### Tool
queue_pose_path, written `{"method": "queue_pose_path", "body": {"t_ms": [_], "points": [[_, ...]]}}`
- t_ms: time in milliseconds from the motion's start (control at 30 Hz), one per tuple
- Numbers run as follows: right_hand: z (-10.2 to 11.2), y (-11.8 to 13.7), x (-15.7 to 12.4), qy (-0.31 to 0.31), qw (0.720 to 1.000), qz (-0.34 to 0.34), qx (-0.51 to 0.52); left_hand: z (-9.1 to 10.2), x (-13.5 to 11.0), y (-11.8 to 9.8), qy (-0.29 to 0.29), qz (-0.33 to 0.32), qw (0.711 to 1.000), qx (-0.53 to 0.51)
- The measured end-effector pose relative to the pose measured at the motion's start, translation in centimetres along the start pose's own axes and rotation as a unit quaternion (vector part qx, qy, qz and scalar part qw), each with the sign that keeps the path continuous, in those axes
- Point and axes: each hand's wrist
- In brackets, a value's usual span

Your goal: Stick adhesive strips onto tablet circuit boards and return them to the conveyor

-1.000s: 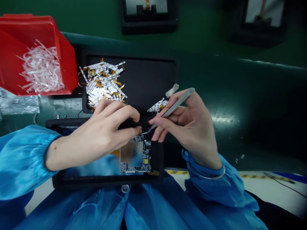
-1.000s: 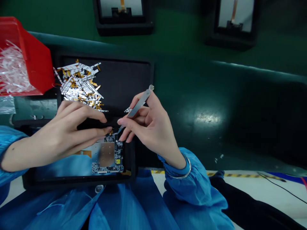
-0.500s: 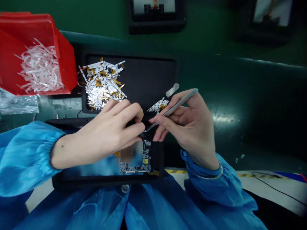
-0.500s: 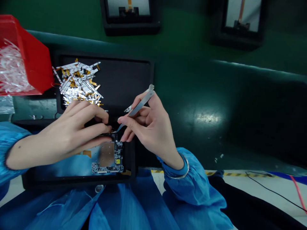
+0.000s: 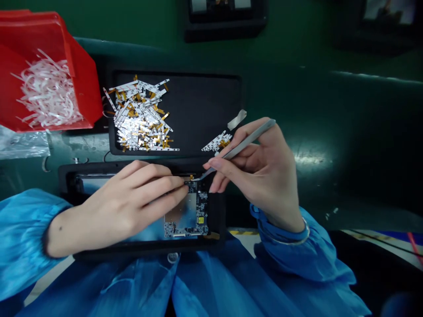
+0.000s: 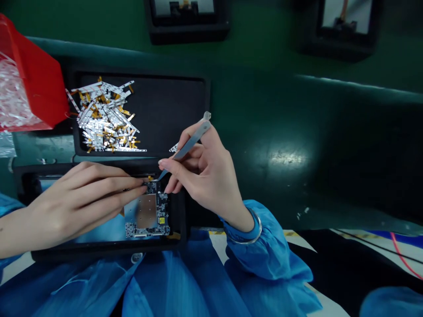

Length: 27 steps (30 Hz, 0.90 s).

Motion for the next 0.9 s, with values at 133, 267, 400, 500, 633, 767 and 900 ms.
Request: {"method": "queue_pose_path", "body": {"t_ms": [133, 267, 400, 500, 633, 767, 900], "points": [[0.06, 0.05, 0.04, 0.006, 1.000, 0.001, -0.005, -0.37, -0.41, -0.13, -0.010, 0.011, 1.000, 0.009], [0.09, -0.04, 0.04, 0.000, 1.000, -0.007, -0.004, -0.37, -0.46, -0.14, -0.020, 0.007, 1.000, 0.020], [0.09, -0.03, -0.05, -0.003, 1.000, -0.006, -0.009, -0.18, -0.31, -0.46, -0.010, 0.023, 0.999, 0.021], [0.07, 0.07, -0.10, -0.003, 1.000, 0.011, -0.013, -0.13, -0.27, -0.74, -0.009, 0.042, 0.999, 0.014], [0.05, 0.15, -0.02, -0.001, 1.000, 0.019, -0.017, -0.20, -0.39, -0.73, -0.003, 0.046, 0.999, 0.017], [0.04, 0.10, 0.10, 0.007, 1.000, 0.008, -0.003, -0.20, -0.47, -0.52, 0.001, 0.039, 0.999, 0.021], [0.03, 0.05, 0.18, 0.003, 1.000, 0.009, 0.002, -0.15, -0.33, -0.46, 0.014, 0.019, 0.999, 0.045]]}}
Point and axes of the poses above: each hand's wrist, its own x-axis towards the middle knuckle, its own z-axis out of the back of the hand, y = z × x, and after that the axes turned 13 degrees about -y, right-handed
